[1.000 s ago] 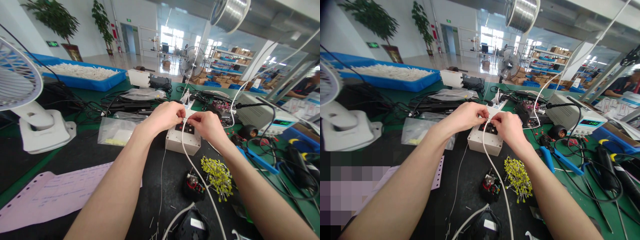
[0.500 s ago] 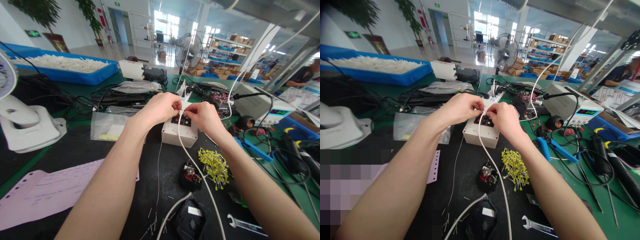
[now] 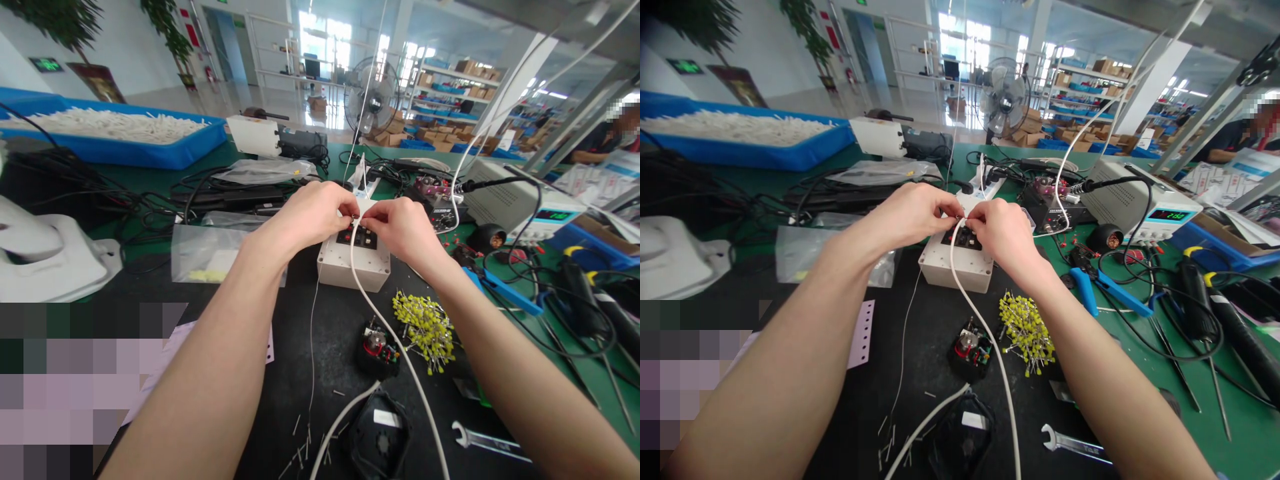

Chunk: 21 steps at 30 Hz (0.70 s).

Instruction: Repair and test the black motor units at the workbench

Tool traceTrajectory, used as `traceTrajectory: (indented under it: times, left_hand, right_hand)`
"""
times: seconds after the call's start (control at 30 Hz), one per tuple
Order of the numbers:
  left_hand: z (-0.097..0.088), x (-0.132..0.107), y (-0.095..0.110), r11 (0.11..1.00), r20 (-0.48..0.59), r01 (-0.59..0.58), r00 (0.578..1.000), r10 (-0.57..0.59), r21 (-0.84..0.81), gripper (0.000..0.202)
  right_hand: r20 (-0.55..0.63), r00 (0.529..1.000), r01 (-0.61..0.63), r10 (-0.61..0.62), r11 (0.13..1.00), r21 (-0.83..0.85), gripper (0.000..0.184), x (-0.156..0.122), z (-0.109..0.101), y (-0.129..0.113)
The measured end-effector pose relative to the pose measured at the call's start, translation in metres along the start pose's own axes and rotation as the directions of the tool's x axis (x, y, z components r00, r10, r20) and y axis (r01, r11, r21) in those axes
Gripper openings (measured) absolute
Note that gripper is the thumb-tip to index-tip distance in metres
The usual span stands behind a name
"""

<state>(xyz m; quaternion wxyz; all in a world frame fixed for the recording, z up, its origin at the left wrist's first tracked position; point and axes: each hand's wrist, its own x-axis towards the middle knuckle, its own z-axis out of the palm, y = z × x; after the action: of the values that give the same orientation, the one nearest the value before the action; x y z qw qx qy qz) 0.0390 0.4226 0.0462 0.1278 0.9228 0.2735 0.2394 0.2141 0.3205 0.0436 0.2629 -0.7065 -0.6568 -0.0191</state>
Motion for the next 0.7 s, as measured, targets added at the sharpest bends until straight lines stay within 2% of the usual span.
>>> traceTrajectory:
  times: [0.23, 0.7]
  left_hand:
    - [0.0017, -0.0003, -0.0014, 0.999, -0.019, -0.025, 1.000, 0.024, -0.042, 0.018]
    - [0.0030, 0.0005, -0.0027, 1.000, -0.031, -0.021, 0.999, 0.021, 0.002, 0.017]
  right_hand:
    - [-0.007, 1.000, 0.011, -0.011, 1.000, 0.007, 0.009, -0.0009, -0.0001, 0.0003]
    - [0.000, 1.000, 0.021, -0.021, 1.000, 0.006, 0.008, 0.0005, 0.0007, 0.0037]
